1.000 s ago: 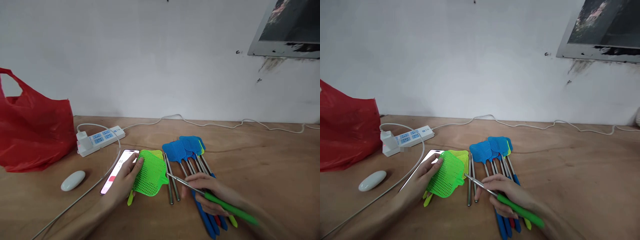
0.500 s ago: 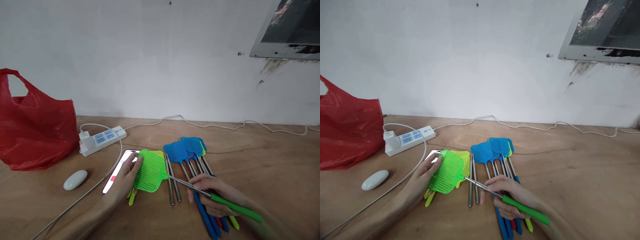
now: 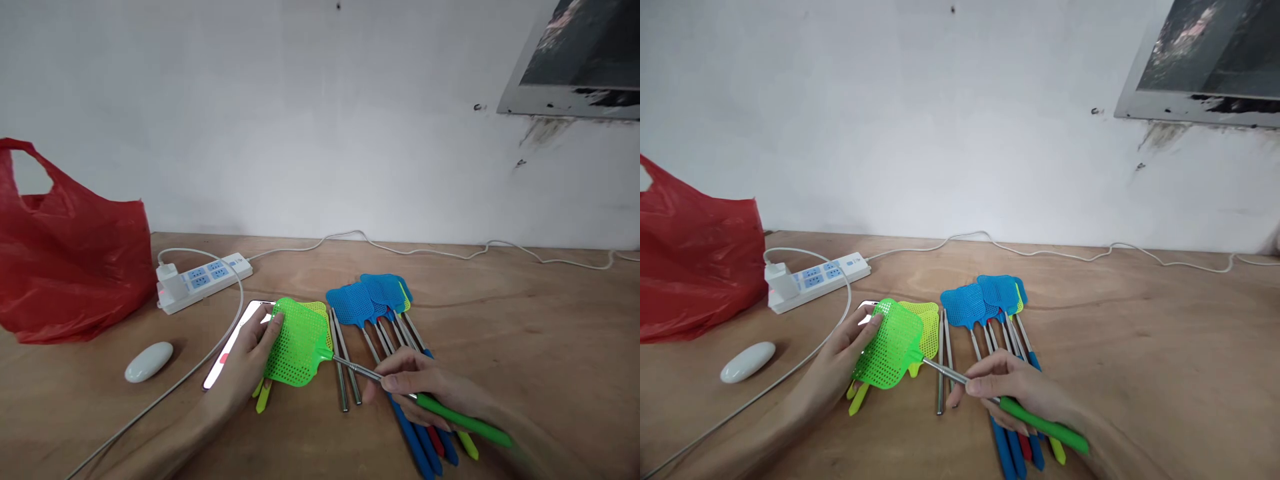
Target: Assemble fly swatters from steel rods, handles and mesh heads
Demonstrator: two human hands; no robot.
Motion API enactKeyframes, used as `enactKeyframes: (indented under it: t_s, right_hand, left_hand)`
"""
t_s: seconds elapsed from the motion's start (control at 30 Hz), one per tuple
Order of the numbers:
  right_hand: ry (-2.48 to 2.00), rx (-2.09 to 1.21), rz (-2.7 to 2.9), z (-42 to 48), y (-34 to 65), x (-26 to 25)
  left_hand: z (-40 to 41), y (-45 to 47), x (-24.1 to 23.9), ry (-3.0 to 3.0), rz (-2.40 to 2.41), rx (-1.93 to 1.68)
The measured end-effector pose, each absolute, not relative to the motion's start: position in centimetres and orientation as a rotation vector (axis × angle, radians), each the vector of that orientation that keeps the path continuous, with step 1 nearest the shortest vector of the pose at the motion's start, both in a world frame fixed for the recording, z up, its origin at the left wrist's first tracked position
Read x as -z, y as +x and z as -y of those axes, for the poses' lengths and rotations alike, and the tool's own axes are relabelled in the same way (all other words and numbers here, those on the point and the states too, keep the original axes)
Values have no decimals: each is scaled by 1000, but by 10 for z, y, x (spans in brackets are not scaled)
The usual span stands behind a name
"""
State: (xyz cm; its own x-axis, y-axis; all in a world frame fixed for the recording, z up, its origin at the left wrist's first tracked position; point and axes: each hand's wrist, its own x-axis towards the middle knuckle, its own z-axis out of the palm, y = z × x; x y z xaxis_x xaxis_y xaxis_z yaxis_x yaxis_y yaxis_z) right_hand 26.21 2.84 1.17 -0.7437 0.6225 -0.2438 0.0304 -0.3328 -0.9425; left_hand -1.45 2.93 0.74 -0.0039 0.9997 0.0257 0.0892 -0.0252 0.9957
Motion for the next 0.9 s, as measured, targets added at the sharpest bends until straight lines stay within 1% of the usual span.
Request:
enactKeyframes:
  t_s: [0.23, 0.47, 0.67, 0.9]
  right_hand:
    - [-1026, -1986, 1709, -29, 263, -15]
    - [-1119, -1825, 1713, -24, 256, -22]
    - [-1070, -1859, 1679, -21, 251, -28]
    - [-1085, -1902, 1674, -16, 253, -19]
  left_hand:
    - [-30, -15, -11, 1333, -1277, -1229]
    - [-27, -16, -12, 1446, -1327, -1224]
    - [-28, -15, -7, 1434, -1266, -1179]
    - [-19, -11, -14, 1447, -1295, -1106]
